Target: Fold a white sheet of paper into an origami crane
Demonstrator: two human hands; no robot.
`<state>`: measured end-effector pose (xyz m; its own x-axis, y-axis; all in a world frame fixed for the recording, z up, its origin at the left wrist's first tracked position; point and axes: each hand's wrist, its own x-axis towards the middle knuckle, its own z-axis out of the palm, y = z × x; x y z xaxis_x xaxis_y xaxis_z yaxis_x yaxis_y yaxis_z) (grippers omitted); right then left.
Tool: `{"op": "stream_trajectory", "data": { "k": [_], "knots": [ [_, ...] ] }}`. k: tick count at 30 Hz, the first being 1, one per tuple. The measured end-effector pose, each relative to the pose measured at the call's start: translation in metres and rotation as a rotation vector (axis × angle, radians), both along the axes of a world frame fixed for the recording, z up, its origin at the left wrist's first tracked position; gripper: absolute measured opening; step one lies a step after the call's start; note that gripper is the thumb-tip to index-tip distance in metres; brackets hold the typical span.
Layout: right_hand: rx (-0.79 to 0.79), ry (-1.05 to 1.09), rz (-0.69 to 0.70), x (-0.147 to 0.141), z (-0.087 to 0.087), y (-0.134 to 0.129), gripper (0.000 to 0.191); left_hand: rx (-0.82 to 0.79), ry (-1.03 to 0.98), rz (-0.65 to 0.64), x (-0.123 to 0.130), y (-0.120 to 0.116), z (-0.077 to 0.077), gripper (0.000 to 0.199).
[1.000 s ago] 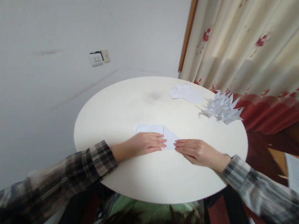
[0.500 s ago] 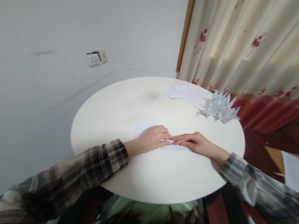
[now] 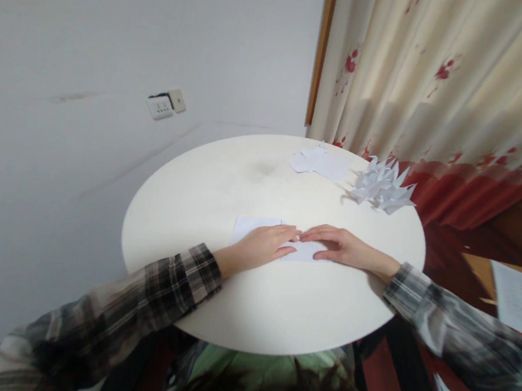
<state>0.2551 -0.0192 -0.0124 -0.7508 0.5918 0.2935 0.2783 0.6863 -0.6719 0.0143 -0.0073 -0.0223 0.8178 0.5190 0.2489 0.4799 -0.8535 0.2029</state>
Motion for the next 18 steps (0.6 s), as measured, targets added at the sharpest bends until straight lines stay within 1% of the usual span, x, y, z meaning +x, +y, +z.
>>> {"op": "stream_trajectory", "data": {
  "k": [3, 6, 10, 12, 15, 18],
  "knots": [
    [0.053, -0.019, 0.01, 0.002, -0.002, 0.004, 0.043, 0.019, 0.041, 0.019, -0.001, 0.0, 0.0, 0.036],
    [0.075, -0.05, 0.047, 0.002, -0.002, 0.006, 0.045, 0.045, 0.091, 0.035, -0.001, 0.001, 0.0, 0.039],
    [0.068, -0.118, 0.097, 0.002, 0.004, 0.01, 0.052, 0.028, 0.097, 0.122, -0.002, 0.0, 0.004, 0.044],
    [0.065, -0.162, 0.105, 0.002, 0.006, 0.013, 0.053, 0.006, 0.099, 0.146, -0.002, -0.001, 0.006, 0.045],
    [0.102, -0.214, 0.103, 0.001, 0.007, 0.014, 0.054, -0.006, 0.104, 0.143, -0.003, 0.0, 0.006, 0.044],
    [0.172, -0.189, 0.055, -0.001, 0.002, 0.014, 0.046, -0.005, 0.101, 0.131, -0.004, 0.003, 0.004, 0.044]
  ]
}}
